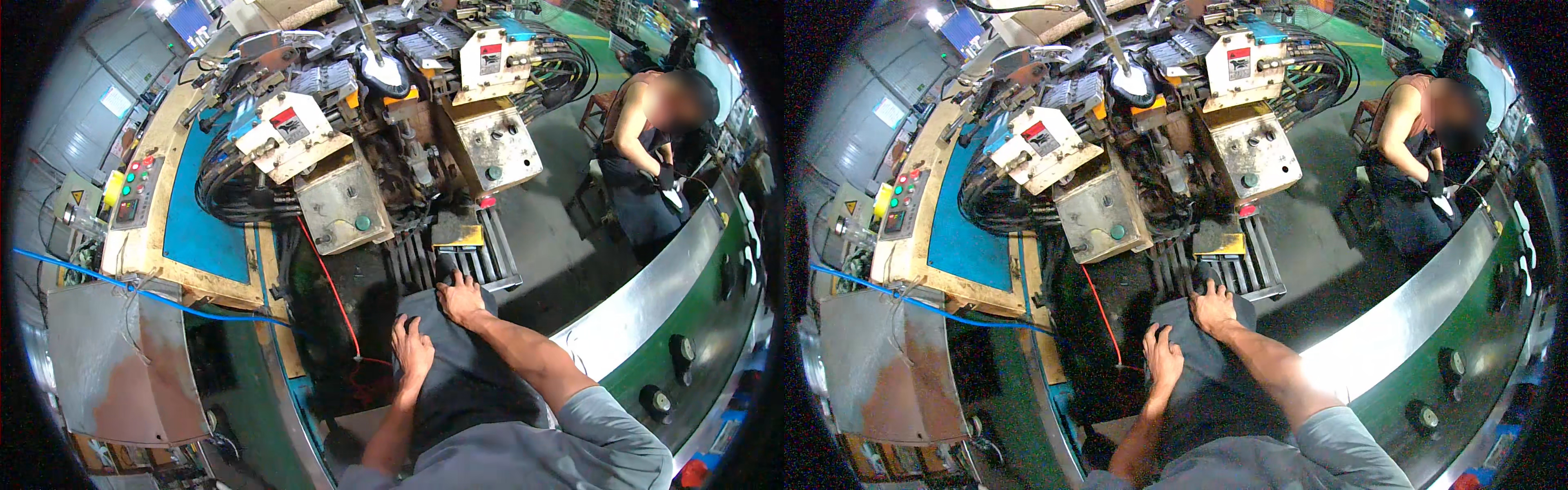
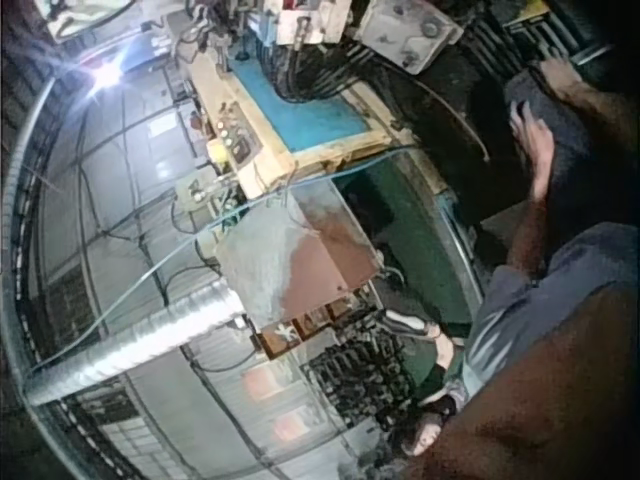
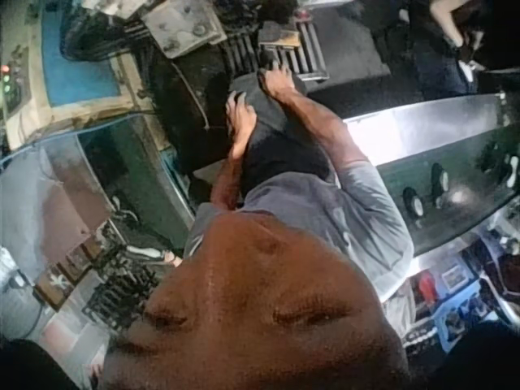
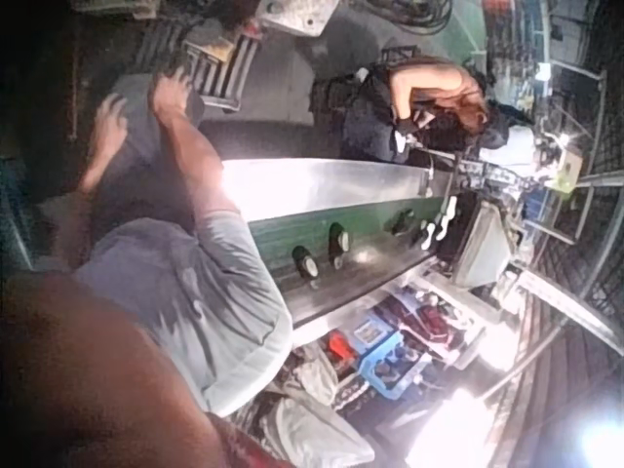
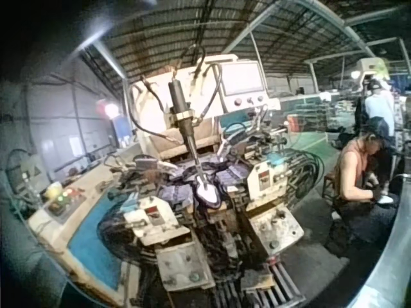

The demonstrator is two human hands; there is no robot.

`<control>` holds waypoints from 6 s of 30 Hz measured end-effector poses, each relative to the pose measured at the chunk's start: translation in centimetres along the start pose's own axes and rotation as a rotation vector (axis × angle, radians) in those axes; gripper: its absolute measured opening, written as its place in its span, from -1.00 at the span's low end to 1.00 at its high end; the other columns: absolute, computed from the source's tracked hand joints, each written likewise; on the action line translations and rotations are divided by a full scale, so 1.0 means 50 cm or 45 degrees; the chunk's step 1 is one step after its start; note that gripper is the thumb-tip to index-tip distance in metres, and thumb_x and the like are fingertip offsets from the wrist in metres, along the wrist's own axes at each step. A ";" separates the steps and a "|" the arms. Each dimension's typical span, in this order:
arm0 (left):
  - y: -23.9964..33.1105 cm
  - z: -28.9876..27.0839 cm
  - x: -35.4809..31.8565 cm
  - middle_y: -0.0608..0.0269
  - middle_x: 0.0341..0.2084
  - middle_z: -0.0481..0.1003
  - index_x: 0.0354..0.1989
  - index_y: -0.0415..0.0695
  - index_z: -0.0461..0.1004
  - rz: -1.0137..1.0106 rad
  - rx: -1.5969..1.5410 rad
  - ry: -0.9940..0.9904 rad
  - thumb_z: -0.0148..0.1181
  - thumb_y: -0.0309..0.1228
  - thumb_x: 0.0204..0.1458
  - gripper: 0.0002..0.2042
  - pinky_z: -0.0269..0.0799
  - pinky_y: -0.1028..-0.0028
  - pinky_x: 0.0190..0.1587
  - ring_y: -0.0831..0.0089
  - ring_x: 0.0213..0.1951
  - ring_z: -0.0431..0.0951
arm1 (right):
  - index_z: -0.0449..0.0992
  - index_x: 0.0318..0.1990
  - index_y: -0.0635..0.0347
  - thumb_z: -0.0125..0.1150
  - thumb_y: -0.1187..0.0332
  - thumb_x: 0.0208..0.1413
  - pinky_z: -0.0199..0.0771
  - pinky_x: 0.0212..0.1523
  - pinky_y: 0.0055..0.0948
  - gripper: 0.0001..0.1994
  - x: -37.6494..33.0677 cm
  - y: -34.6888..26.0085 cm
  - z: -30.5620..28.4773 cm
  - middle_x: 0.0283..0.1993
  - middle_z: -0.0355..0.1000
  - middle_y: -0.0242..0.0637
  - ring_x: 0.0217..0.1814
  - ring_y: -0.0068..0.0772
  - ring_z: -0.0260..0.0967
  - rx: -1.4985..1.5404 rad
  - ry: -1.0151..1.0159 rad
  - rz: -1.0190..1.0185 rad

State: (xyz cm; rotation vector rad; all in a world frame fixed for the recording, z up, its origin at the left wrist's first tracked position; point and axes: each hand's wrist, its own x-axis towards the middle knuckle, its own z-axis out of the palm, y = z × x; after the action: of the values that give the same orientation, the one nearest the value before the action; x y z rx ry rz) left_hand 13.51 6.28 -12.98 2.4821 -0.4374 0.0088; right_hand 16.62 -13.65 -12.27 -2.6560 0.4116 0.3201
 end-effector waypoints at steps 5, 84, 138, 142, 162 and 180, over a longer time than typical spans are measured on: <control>0.003 0.000 0.004 -0.09 0.37 0.34 0.21 -0.18 0.57 -0.002 0.015 0.000 0.18 -0.57 0.05 -0.53 0.21 -0.01 0.45 -0.14 0.39 0.29 | 0.63 0.22 -0.09 0.05 0.12 0.40 0.39 0.34 0.28 -0.63 0.006 -0.002 0.001 0.43 0.27 0.13 0.42 0.35 0.29 -0.026 0.003 0.005; 0.259 -0.251 0.789 -0.16 0.24 0.56 0.41 -0.48 0.33 -0.029 -1.175 -0.078 -0.04 -0.05 0.53 -0.37 0.36 0.23 0.43 0.15 0.28 0.57 | 0.69 0.11 0.00 0.07 0.12 0.38 0.35 0.38 0.21 -0.65 0.029 0.027 -0.003 0.38 0.36 0.10 0.39 0.27 0.30 0.059 0.020 0.047; -0.626 -0.599 -0.452 -0.66 0.21 0.35 0.67 0.46 0.00 -1.284 0.451 0.422 0.39 -0.20 0.20 -0.10 0.42 -0.09 0.28 -0.47 0.24 0.43 | 0.61 0.14 0.33 0.15 0.60 0.26 0.45 0.33 -0.15 -0.68 -0.159 0.048 0.000 0.21 0.52 0.00 0.27 0.10 0.46 0.003 0.149 -0.762; -0.776 -0.627 -0.667 -0.42 0.55 -0.01 0.64 0.66 -0.01 -1.155 0.922 0.094 0.22 -0.30 0.29 -0.19 0.35 -0.29 0.32 -0.38 0.44 0.25 | 0.62 0.15 0.30 0.18 0.58 0.13 0.42 0.36 -0.09 -0.60 -0.143 -0.014 0.032 0.26 0.48 0.00 0.29 0.16 0.41 0.089 0.116 -0.868; -0.160 -0.046 0.031 -0.11 -0.52 0.58 -0.55 -0.10 0.56 0.085 -0.422 0.090 0.18 -0.39 0.01 -0.86 0.44 -0.10 -0.37 -0.12 -0.44 0.61 | 0.64 0.05 0.34 0.19 0.54 0.04 0.45 0.30 -0.06 -0.62 -0.174 -0.034 0.018 0.18 0.52 0.03 0.22 0.19 0.41 0.051 0.186 -0.781; -0.044 -0.001 0.023 -0.07 -0.45 0.59 -0.41 -0.16 0.53 0.241 -0.527 -0.137 0.18 -0.46 0.13 -0.91 0.50 -0.01 -0.27 -0.12 -0.33 0.64 | 0.64 -0.02 0.32 0.28 0.58 0.09 0.49 0.24 -0.08 -0.73 -0.173 -0.004 0.000 0.13 0.55 -0.05 0.16 0.13 0.43 0.183 0.307 -0.678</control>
State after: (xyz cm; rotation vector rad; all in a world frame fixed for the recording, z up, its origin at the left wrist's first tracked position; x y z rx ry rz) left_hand 15.31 7.64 -14.07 2.0343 -0.6480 -0.1264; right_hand 8.65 -11.44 -9.70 -2.5459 -0.2019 -0.1883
